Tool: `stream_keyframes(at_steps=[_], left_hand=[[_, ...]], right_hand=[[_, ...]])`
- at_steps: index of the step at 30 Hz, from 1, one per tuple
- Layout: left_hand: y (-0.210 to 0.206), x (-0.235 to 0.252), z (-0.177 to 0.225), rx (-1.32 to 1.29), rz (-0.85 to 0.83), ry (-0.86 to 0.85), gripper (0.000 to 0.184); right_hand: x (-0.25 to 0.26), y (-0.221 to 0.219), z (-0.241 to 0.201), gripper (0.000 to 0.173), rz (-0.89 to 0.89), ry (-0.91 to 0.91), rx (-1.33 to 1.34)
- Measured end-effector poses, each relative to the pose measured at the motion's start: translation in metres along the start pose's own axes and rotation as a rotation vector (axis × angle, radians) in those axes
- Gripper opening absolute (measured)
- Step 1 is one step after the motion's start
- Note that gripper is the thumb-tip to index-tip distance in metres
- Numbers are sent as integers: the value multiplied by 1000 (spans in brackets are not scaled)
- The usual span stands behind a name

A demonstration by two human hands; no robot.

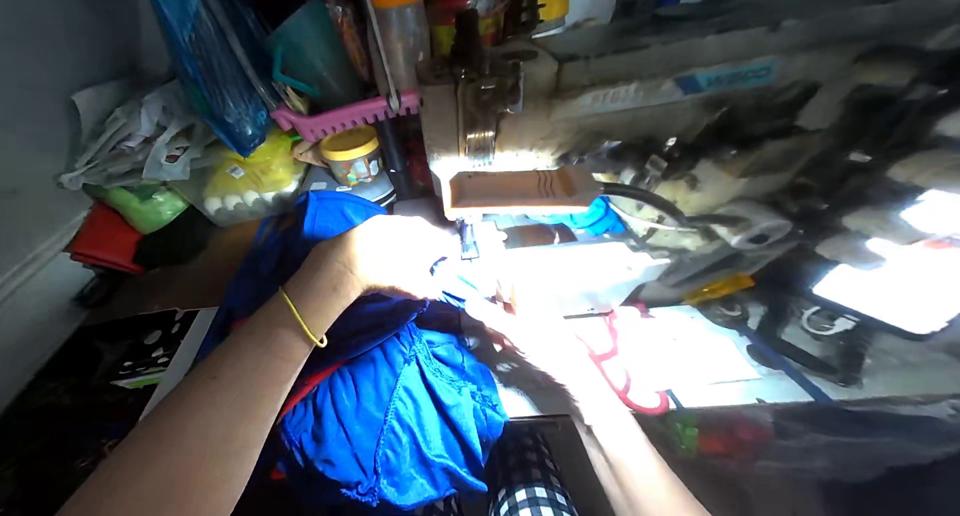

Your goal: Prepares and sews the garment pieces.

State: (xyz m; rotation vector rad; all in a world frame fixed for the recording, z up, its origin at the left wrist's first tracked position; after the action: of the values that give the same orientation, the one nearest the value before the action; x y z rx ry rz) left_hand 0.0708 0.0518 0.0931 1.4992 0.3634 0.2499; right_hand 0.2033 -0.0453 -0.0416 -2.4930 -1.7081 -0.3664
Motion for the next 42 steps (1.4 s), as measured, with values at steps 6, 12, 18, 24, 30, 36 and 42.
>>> stream_keyframes(at_steps=[6,12,18,24,30,36,42], left_hand=[[-19,-6,-10,-118,19,50,28],[-27,-9,-12,-384,498,175,21],[-58,13,-5,-329,590,368,38],[-66,44,-28,-64,625,430,26],[-57,-7,-104,-378,723,668,24],[-57,-81,-54,-1201,905,606,18],[-67,-90,-18,-1301,910,449,16]], right_hand=[[-4,-2,2,22,85,16,-33],[-12,-12,-3,25,145,-44,-114],[-47,-36,-10,29,154,232,-121],[-48,-31,-6,29,96,238,-211],[-59,11,-3,40,173,92,-408],[-25,-1,-26,33,361,439,-905],[21,-38,-24,25,284,661,-891]])
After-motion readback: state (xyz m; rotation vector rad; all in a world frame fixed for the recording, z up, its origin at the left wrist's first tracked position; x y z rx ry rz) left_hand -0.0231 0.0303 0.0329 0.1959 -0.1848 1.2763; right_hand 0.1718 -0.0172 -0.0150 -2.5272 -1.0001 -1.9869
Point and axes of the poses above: each hand's wrist, its own x-axis towards the middle knuckle, its own y-axis out of the back of the hand, z = x × y, the point moved 3 cm from there along x, towards the middle knuckle, and after that the axes turned 13 degrees about z, right-handed, at the moved point
